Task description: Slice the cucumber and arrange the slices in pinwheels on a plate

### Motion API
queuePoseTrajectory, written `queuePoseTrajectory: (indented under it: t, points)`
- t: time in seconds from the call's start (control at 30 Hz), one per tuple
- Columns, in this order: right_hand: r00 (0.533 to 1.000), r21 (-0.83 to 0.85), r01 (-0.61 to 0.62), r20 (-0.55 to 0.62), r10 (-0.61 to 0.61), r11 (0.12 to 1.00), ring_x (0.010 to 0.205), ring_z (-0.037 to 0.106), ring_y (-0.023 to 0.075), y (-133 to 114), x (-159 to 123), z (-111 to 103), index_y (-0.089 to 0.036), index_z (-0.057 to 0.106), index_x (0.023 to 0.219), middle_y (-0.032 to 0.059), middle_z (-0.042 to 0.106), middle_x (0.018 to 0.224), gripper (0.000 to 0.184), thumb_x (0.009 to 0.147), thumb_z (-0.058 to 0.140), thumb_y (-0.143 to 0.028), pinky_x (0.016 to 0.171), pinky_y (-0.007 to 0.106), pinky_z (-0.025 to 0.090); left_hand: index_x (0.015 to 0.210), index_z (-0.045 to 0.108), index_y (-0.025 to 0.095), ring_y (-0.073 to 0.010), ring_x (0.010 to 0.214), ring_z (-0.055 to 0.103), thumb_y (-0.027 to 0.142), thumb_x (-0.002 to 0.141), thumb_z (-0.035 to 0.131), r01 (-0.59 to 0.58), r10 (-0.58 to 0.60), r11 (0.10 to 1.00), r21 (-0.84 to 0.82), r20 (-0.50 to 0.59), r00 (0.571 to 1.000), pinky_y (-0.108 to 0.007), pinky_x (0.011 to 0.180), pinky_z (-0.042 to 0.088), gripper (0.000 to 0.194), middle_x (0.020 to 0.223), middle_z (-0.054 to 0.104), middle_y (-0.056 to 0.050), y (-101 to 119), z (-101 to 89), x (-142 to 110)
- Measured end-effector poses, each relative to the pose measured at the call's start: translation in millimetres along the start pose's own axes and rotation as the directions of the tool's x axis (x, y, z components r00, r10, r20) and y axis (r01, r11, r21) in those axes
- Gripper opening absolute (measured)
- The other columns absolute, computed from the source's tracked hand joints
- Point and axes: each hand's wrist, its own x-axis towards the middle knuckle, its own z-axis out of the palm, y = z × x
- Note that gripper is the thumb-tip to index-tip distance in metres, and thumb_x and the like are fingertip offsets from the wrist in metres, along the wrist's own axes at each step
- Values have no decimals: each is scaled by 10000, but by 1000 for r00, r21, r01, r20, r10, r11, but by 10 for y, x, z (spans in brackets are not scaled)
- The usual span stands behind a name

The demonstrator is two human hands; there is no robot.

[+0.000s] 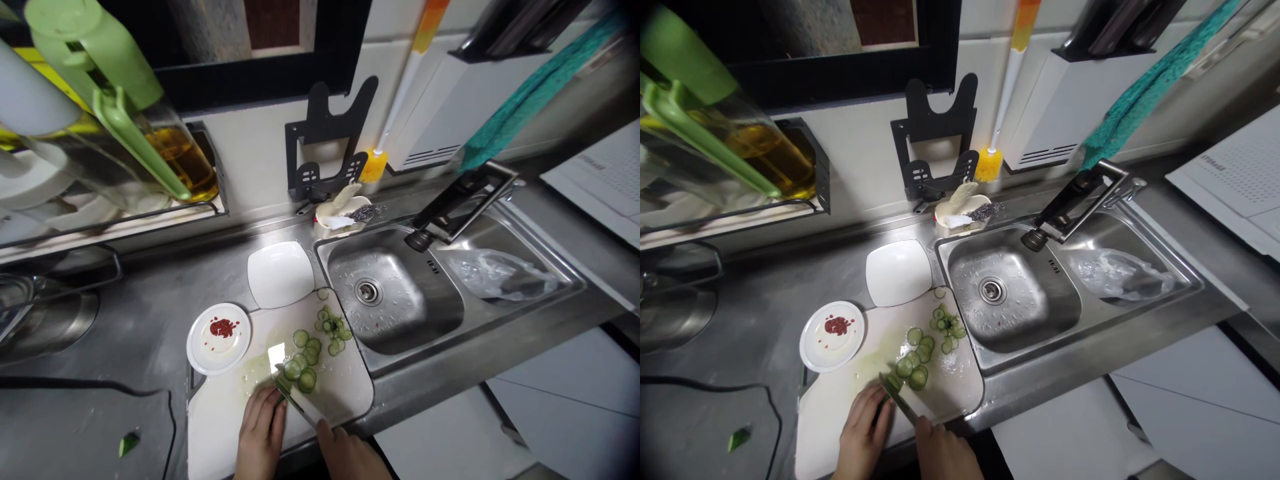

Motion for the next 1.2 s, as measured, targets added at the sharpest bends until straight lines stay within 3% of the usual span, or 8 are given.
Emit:
queuePoseTrajectory:
  t: [0.3,0.53,0.83,1.03,1.2]
  points:
    - [999,6,19,-50,-18,1000,614,694,223,-44,107,46,-180,599,1010,72,700,727,335,828,378,-6,495,246,465,1016,649,194,-185,984,655,235,896,517,-4,4,1000,-7,18,1000,-325,888,545,183,1020,709,-61,0,-17,19]
    - [998,62,53,9,-54,997,654,695,225,-58,237,91,-156,596,1028,98,706,756,338,811,392,3,518,249,484,1030,646,194,-189,966,658,240,904,500,9,-9,1000,-4,31,999,-341,877,548,198,1006,711,-67,-5,0,-5]
    - [991,70,-17,132,8,997,827,701,251,-199,389,-164,-140,618,1087,118,725,908,426,804,367,56,689,320,545,1035,647,194,-183,978,654,231,908,494,-4,4,1000,-4,21,1000,-337,897,532,201,1005,710,-59,3,6,7]
    - [997,-5,-26,68,26,1000,822,694,231,-235,467,-47,-139,634,1049,111,725,907,385,825,387,54,724,302,513,1039,648,185,-182,989,649,223,905,495,-5,6,1000,-13,25,1000,-335,915,526,207,1020,705,-65,-9,7,-6]
    - [1000,49,-16,-5,17,999,809,686,226,-213,441,29,-142,632,1039,98,721,899,360,832,397,35,711,301,499,1059,644,187,-194,1008,644,227,900,497,32,-31,999,-13,58,998,-359,919,537,219,1049,691,-80,2,5,-26]
